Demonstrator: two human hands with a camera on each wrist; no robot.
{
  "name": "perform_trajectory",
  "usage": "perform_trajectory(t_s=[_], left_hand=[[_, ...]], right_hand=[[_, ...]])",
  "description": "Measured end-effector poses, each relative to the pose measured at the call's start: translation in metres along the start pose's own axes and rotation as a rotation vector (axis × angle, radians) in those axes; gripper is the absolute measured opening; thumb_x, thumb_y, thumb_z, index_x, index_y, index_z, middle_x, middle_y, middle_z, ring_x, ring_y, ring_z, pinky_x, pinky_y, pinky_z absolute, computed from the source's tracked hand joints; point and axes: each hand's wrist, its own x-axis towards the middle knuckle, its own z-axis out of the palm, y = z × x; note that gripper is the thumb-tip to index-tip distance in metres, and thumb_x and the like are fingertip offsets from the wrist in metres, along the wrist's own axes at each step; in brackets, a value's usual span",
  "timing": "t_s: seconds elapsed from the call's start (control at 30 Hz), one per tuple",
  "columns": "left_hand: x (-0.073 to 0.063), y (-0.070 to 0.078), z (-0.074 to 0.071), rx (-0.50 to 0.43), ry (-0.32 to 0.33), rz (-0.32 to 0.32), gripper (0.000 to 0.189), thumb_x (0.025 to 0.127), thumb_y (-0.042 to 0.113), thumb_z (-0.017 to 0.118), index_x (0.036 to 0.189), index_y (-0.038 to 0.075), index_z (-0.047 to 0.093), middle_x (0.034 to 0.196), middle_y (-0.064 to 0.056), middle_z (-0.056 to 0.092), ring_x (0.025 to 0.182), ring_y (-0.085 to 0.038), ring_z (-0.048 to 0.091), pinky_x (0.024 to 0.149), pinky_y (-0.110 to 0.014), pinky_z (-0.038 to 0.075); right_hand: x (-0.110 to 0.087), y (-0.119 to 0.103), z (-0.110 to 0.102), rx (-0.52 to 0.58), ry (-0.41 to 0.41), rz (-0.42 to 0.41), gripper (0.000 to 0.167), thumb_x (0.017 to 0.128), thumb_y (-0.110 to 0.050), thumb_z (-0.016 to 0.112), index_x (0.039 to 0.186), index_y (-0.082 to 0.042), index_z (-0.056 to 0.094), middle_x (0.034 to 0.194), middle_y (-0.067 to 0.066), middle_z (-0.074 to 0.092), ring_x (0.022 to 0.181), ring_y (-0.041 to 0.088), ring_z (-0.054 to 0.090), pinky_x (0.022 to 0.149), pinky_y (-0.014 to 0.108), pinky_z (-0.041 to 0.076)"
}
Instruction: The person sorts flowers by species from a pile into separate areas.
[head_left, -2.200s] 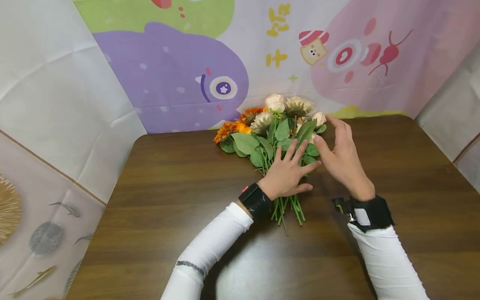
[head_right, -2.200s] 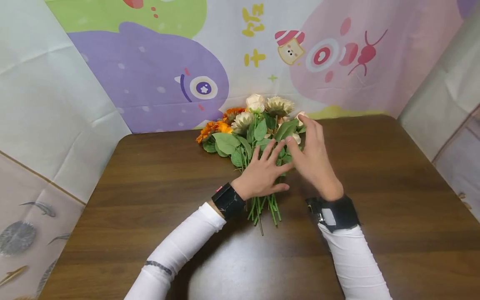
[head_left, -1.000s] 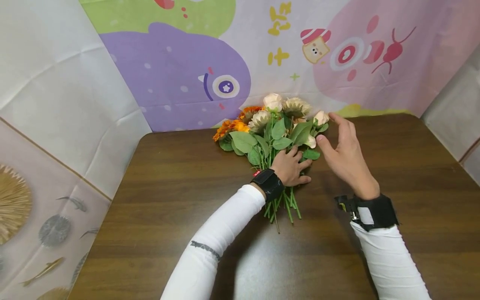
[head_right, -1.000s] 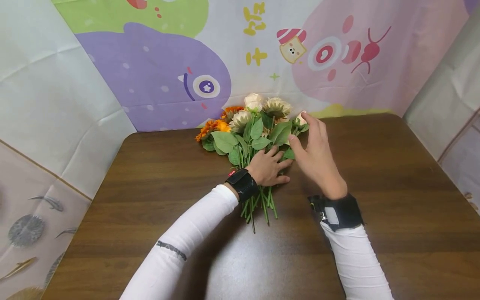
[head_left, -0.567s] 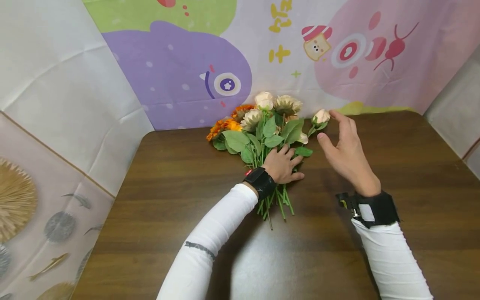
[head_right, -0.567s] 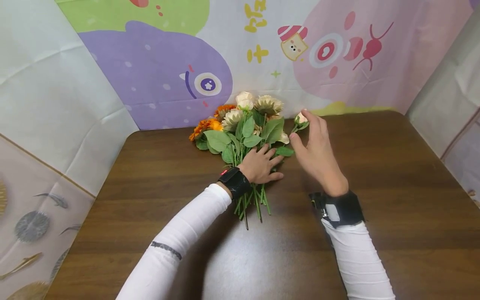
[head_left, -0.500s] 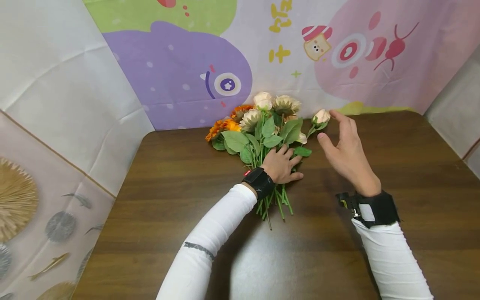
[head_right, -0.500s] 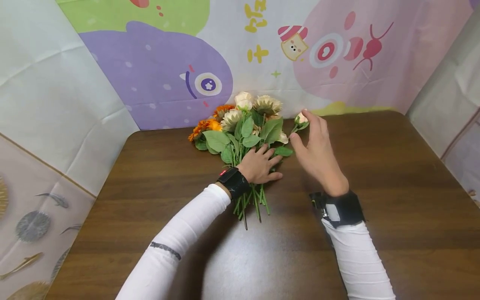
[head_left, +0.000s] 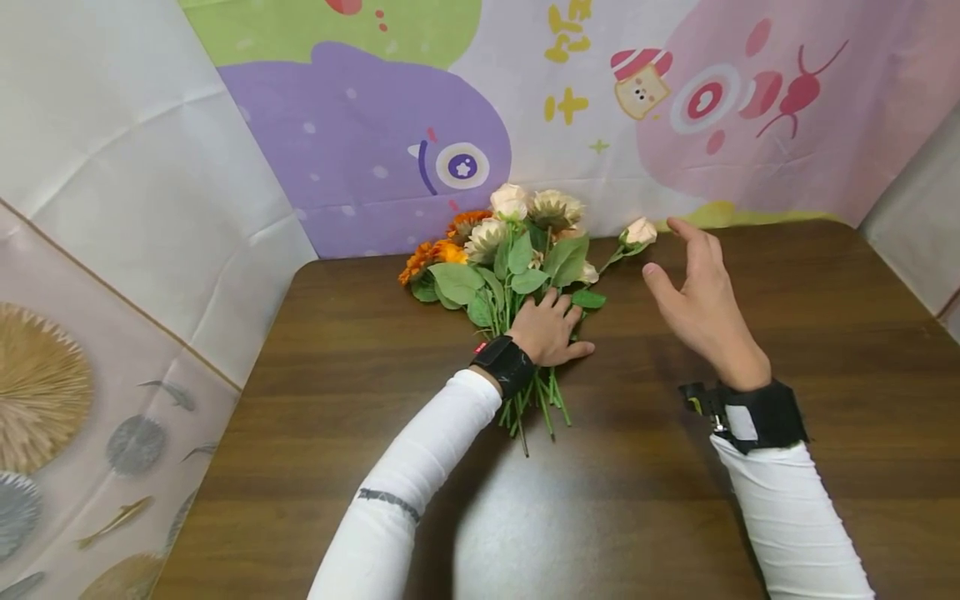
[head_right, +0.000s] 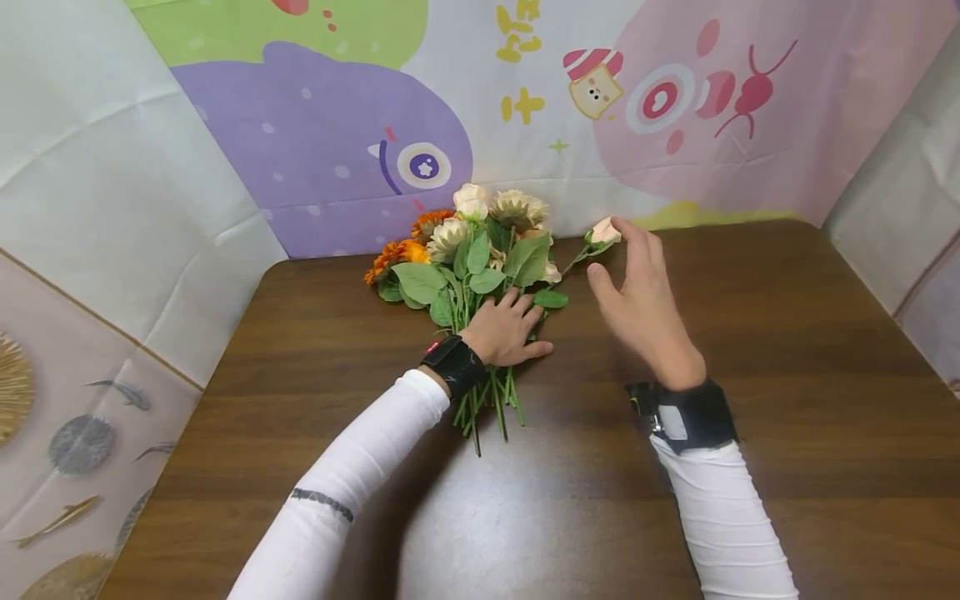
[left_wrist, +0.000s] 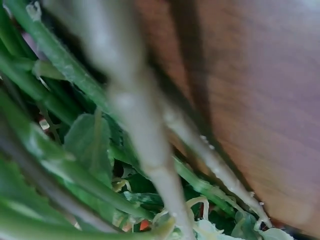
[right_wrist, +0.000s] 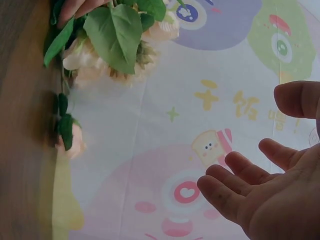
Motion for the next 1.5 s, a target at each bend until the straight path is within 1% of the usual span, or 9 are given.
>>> perform_trajectory(t_s=[0.1, 0.33, 0.57, 0.7, 0.87, 0.93, 1.13, 1.27, 1.5], left_hand=[[0.001, 0.001, 0.002, -0.010, 0.015, -0.016, 0.081, 0.098, 0.071, 0.022, 0.157, 0.016, 0.028, 0.162, -0.009, 0.024, 0.150, -0.027, 0.018, 0.114, -0.044, 0.032], [0.004, 0.003, 0.004, 0.009, 0.090, -0.035, 0.080, 0.098, 0.070, 0.026, 0.148, 0.010, 0.042, 0.151, -0.013, 0.036, 0.142, -0.030, 0.031, 0.106, -0.043, 0.040], [0.006, 0.002, 0.005, 0.022, 0.147, -0.047, 0.073, 0.098, 0.068, 0.031, 0.137, 0.010, 0.050, 0.142, -0.011, 0.045, 0.135, -0.028, 0.039, 0.099, -0.042, 0.046], [0.008, 0.000, 0.006, 0.014, 0.180, -0.044, 0.067, 0.099, 0.066, 0.033, 0.133, 0.011, 0.051, 0.137, -0.010, 0.050, 0.130, -0.027, 0.043, 0.096, -0.041, 0.048], [0.011, 0.001, 0.010, 0.012, 0.186, -0.011, 0.063, 0.101, 0.062, 0.031, 0.150, 0.023, 0.039, 0.143, -0.010, 0.044, 0.133, -0.028, 0.039, 0.096, -0.042, 0.048], [0.013, 0.002, 0.010, 0.018, 0.181, -0.004, 0.062, 0.102, 0.062, 0.030, 0.151, 0.025, 0.039, 0.145, -0.010, 0.042, 0.135, -0.029, 0.037, 0.097, -0.043, 0.047], [0.014, 0.007, 0.009, 0.033, 0.181, -0.021, 0.066, 0.102, 0.062, 0.030, 0.137, 0.014, 0.057, 0.141, -0.010, 0.044, 0.133, -0.029, 0.038, 0.098, -0.043, 0.046], [0.014, 0.009, 0.007, 0.033, 0.193, -0.039, 0.067, 0.102, 0.063, 0.029, 0.133, 0.012, 0.060, 0.137, -0.011, 0.046, 0.131, -0.029, 0.039, 0.097, -0.042, 0.047], [0.012, 0.008, 0.007, 0.056, 0.199, -0.046, 0.067, 0.102, 0.062, 0.028, 0.131, 0.011, 0.061, 0.135, -0.011, 0.047, 0.128, -0.029, 0.041, 0.095, -0.042, 0.047]], right_hand=[[-0.001, 0.002, -0.001, -0.007, 0.008, -0.001, 0.061, 0.098, -0.016, 0.055, 0.152, 0.000, 0.030, 0.149, 0.028, 0.032, 0.138, 0.043, 0.033, 0.110, 0.058, 0.027], [-0.006, 0.006, -0.005, -0.019, 0.018, -0.004, 0.062, 0.098, -0.015, 0.055, 0.152, 0.000, 0.029, 0.148, 0.028, 0.032, 0.137, 0.044, 0.033, 0.108, 0.059, 0.027], [-0.009, 0.010, -0.009, -0.032, 0.030, -0.009, 0.062, 0.097, -0.013, 0.056, 0.151, 0.001, 0.030, 0.147, 0.028, 0.033, 0.136, 0.045, 0.033, 0.108, 0.060, 0.028], [-0.011, 0.012, -0.012, -0.048, 0.035, -0.005, 0.061, 0.097, -0.014, 0.056, 0.151, 0.001, 0.030, 0.147, 0.028, 0.033, 0.136, 0.044, 0.033, 0.108, 0.059, 0.028], [-0.015, 0.014, -0.015, -0.058, 0.037, 0.004, 0.061, 0.097, -0.015, 0.055, 0.151, 0.002, 0.030, 0.147, 0.028, 0.034, 0.137, 0.043, 0.033, 0.108, 0.059, 0.028], [-0.016, 0.015, -0.016, -0.058, 0.038, 0.003, 0.061, 0.097, -0.014, 0.055, 0.151, 0.002, 0.030, 0.147, 0.028, 0.034, 0.136, 0.044, 0.033, 0.108, 0.059, 0.028], [-0.020, 0.018, -0.019, -0.066, 0.045, -0.006, 0.062, 0.096, -0.011, 0.056, 0.151, 0.002, 0.030, 0.146, 0.029, 0.034, 0.131, 0.047, 0.035, 0.102, 0.060, 0.031], [-0.023, 0.019, -0.021, -0.075, 0.048, -0.014, 0.062, 0.097, -0.011, 0.056, 0.151, 0.002, 0.029, 0.146, 0.029, 0.034, 0.129, 0.046, 0.036, 0.097, 0.059, 0.033], [-0.026, 0.021, -0.026, -0.084, 0.050, -0.010, 0.062, 0.097, -0.010, 0.055, 0.151, 0.002, 0.028, 0.147, 0.029, 0.033, 0.129, 0.047, 0.036, 0.098, 0.059, 0.033]])
